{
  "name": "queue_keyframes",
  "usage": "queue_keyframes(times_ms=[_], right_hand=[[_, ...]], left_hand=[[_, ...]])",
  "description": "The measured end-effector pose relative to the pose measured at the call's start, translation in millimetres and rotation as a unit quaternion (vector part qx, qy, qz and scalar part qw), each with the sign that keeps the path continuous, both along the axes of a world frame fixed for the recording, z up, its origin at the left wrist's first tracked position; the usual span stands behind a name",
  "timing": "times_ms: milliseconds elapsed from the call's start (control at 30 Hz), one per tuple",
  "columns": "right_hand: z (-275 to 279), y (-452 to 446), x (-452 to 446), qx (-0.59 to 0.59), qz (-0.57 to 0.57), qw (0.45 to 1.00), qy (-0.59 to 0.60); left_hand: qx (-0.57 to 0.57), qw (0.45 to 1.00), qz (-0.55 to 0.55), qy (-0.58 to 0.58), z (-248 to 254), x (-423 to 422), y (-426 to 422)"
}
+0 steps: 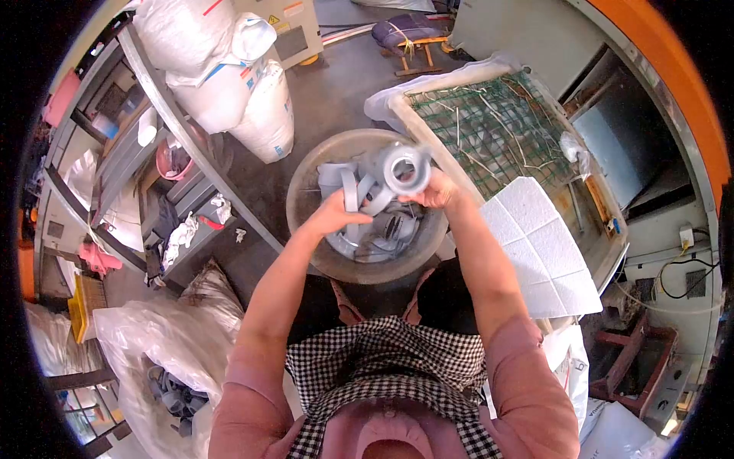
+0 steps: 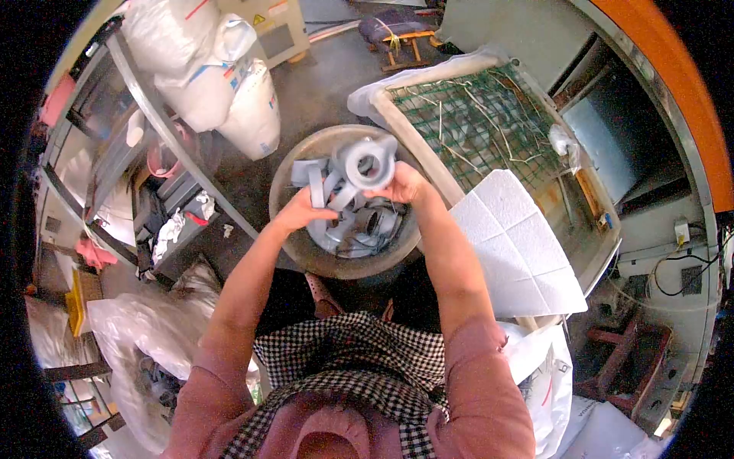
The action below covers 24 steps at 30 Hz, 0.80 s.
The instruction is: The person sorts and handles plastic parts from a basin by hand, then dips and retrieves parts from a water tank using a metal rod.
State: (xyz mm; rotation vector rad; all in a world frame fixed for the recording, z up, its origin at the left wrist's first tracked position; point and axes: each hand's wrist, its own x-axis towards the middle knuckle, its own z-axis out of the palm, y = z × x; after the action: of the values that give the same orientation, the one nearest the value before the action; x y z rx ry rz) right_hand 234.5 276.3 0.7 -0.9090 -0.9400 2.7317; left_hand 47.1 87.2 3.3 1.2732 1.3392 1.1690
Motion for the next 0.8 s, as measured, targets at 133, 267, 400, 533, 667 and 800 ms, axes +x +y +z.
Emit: queue_keyframes(times_ms=[133,267,400,533,667,800], right_hand=[[2.9,-15.3,-27.5,-0.153,-0.182,0.971,0.022],[4.6,-79.7,-53.5,0.383,-0.019,0.922,-0.059],[1.6,-100.0,-70.4,0.314,0.019,0.947,-0.061],[12.8,-113.0,-73.1,0.445,-0.004,0.884,-0.142],[-23.4,-109.2,-83.4,0.488,-0.039,0.868,-0.084],[8.6,-110.7,-75.7,0.417,0.008,0.903,-0.099]], left_hand=[[-0.018,0.981,0.141,-0.130,19.0,15.0,10.7],[0.008,0.895,0.231,-0.382,11.5,16.9,17.7],[0.040,0.860,0.207,-0.464,7.3,24.7,18.3],[0.029,0.840,0.265,-0.472,3.4,22.7,23.5],[-0.006,0.774,0.337,-0.536,-3.5,20.0,26.7],[0.023,0.852,0.295,-0.431,-1.2,15.7,27.8]])
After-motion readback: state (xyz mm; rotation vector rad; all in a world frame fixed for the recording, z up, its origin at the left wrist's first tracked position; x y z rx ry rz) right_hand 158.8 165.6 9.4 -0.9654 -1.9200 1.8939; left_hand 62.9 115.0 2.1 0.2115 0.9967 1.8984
